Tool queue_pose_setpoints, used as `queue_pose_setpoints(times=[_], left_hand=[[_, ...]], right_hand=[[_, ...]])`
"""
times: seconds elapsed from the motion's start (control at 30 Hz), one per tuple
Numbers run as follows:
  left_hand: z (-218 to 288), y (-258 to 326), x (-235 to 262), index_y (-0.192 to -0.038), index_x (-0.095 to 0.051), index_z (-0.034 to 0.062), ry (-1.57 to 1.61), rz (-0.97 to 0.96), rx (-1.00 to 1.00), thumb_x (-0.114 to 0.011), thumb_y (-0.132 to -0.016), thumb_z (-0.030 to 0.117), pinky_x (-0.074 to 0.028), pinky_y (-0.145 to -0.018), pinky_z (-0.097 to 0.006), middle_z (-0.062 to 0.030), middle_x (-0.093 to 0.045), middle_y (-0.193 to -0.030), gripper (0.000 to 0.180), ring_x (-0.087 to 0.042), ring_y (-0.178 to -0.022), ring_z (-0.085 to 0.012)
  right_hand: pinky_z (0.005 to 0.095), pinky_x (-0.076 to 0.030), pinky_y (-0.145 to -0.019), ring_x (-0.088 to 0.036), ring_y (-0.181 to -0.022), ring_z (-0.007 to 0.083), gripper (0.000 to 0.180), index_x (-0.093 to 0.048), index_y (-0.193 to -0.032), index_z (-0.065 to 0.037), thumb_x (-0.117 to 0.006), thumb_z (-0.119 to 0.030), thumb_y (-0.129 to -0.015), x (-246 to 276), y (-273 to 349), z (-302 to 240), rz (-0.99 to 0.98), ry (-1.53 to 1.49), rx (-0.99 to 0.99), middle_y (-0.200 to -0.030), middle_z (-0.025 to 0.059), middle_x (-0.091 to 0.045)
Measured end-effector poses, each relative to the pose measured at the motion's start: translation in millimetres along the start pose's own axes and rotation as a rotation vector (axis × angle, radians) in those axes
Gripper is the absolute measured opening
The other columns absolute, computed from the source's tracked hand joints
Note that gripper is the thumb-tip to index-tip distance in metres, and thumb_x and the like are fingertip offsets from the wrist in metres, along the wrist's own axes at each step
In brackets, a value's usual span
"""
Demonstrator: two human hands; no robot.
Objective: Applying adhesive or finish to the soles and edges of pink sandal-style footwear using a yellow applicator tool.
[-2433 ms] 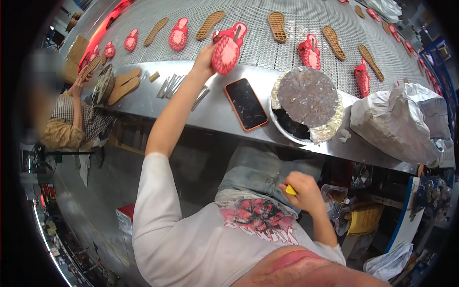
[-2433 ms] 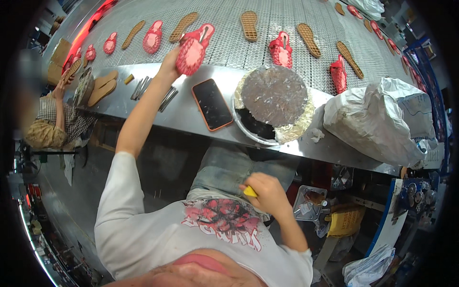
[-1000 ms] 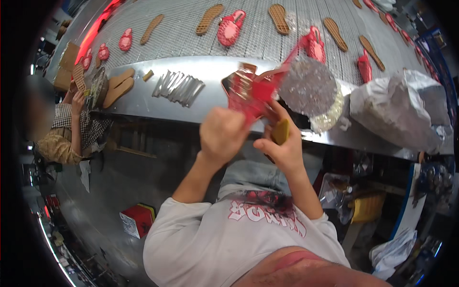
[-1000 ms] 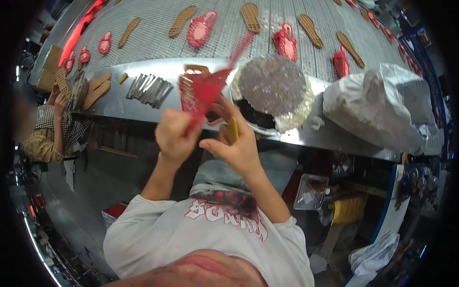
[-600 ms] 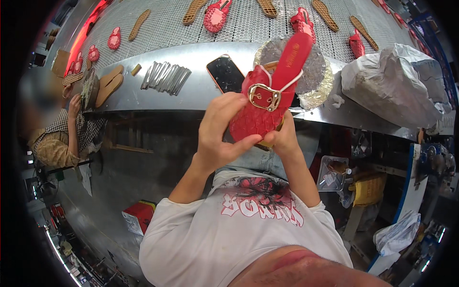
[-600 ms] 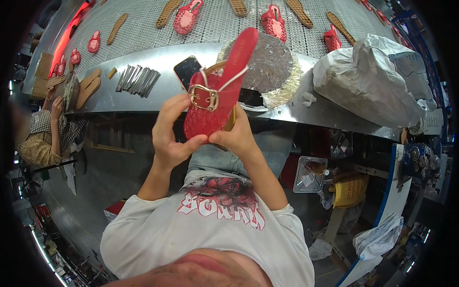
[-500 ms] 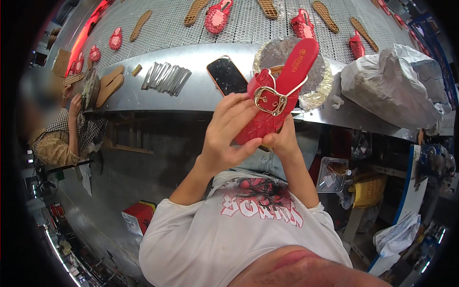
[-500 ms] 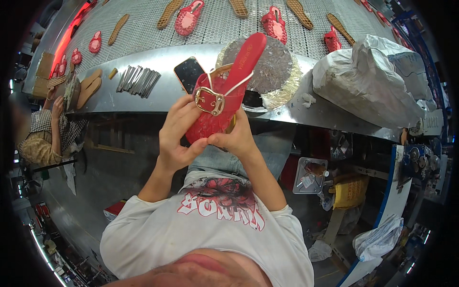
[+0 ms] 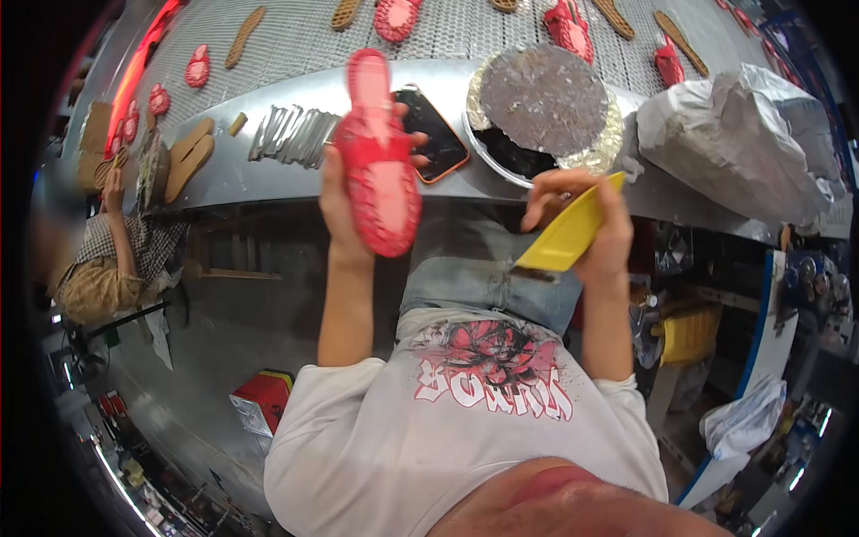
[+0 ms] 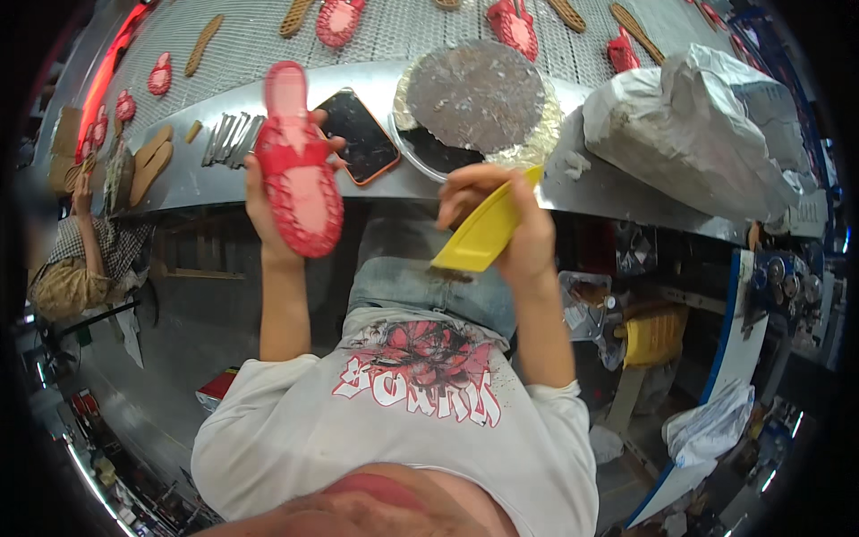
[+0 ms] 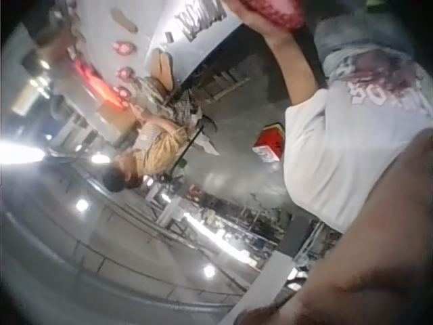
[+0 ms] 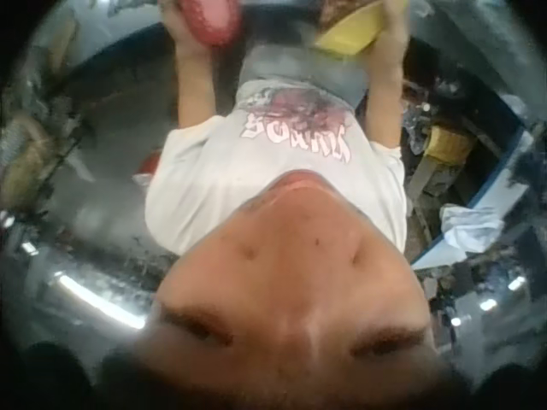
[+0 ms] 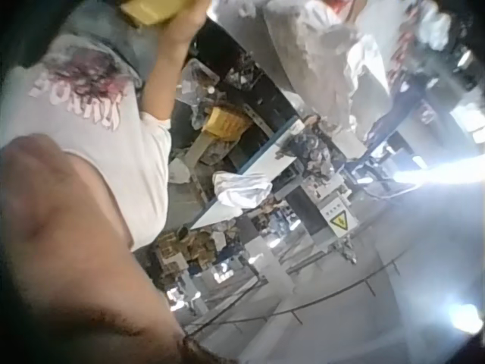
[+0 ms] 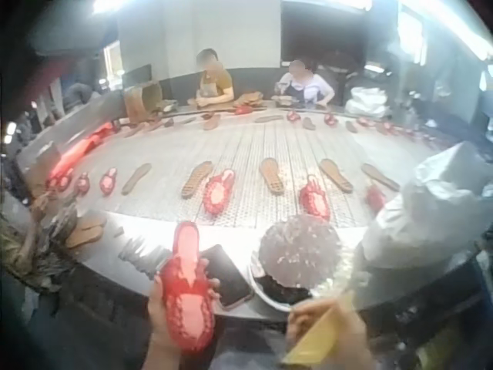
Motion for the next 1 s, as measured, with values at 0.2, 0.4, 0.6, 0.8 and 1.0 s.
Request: queue_pose_setpoints(times=[0.2,0.4,0.6,0.8,1.0], left_hand=[[-5,-18,93,-0.145,-0.033,-0.0050,0.109,-0.068,0.167,-0.037,-0.097,0.065,-0.062,-0.073,-0.035,-0.0245,-0.056,-0.128,0.085,-0.070,-0.091,-0.0314],[-10,-22,96,-0.145,-0.033,-0.0053,0.066,-0.013,0.097,-0.034,-0.100,0.061,-0.062,-0.074,-0.036,-0.0236,-0.051,-0.136,0.080,-0.069,-0.095,-0.0314],[-7,-21,91,-0.145,-0.032,-0.0061,0.023,0.052,0.065,-0.035,-0.098,0.063,-0.062,-0.074,-0.037,-0.0230,-0.048,-0.139,0.084,-0.067,-0.099,-0.0313],[-7,-26,90,-0.143,-0.034,-0.0068,0.050,0.042,0.050,-0.038,-0.096,0.067,-0.062,-0.072,-0.036,-0.0248,-0.054,-0.131,0.088,-0.068,-0.094,-0.0297],[-4,-3,83,-0.138,-0.041,-0.0077,0.128,0.086,0.173,-0.040,-0.099,0.060,-0.062,-0.063,-0.032,-0.0290,-0.065,-0.105,0.078,-0.071,-0.078,-0.0295]], right_hand=[[0.0284,-0.053,-0.060,-0.066,-0.068,0.0147,0.039,-0.069,-0.092,0.006,-0.057,-0.031,-0.100,36,-6,-67,0.283,0.621,0.025,-0.078,0.0093,-0.070],[0.0313,-0.052,-0.058,-0.068,-0.066,0.0192,0.016,-0.073,-0.096,-0.002,-0.075,-0.012,-0.084,-3,-34,-41,0.016,1.249,0.244,-0.081,0.0115,-0.072],[0.0333,-0.050,-0.057,-0.065,-0.063,0.0279,0.014,-0.072,-0.097,-0.003,-0.071,-0.014,-0.087,-7,-47,-16,-0.092,1.495,0.404,-0.079,0.0145,-0.068],[0.0201,-0.033,-0.044,-0.048,-0.052,0.0030,0.025,-0.067,-0.094,-0.003,-0.071,-0.028,-0.091,41,-62,-17,0.179,0.745,-0.160,-0.067,0.0001,-0.059],[0.0233,-0.043,-0.048,-0.057,-0.055,0.0107,0.030,-0.062,-0.105,-0.001,-0.068,-0.027,-0.092,14,-56,-14,0.193,0.126,-0.205,-0.079,0.0072,-0.066]])
Point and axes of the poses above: each hand's wrist, its own y-axis away from the middle knuckle, its own x-axis out of the back of the hand, z = x × y, the point moved 6 cm from there along -y, towards the middle knuckle
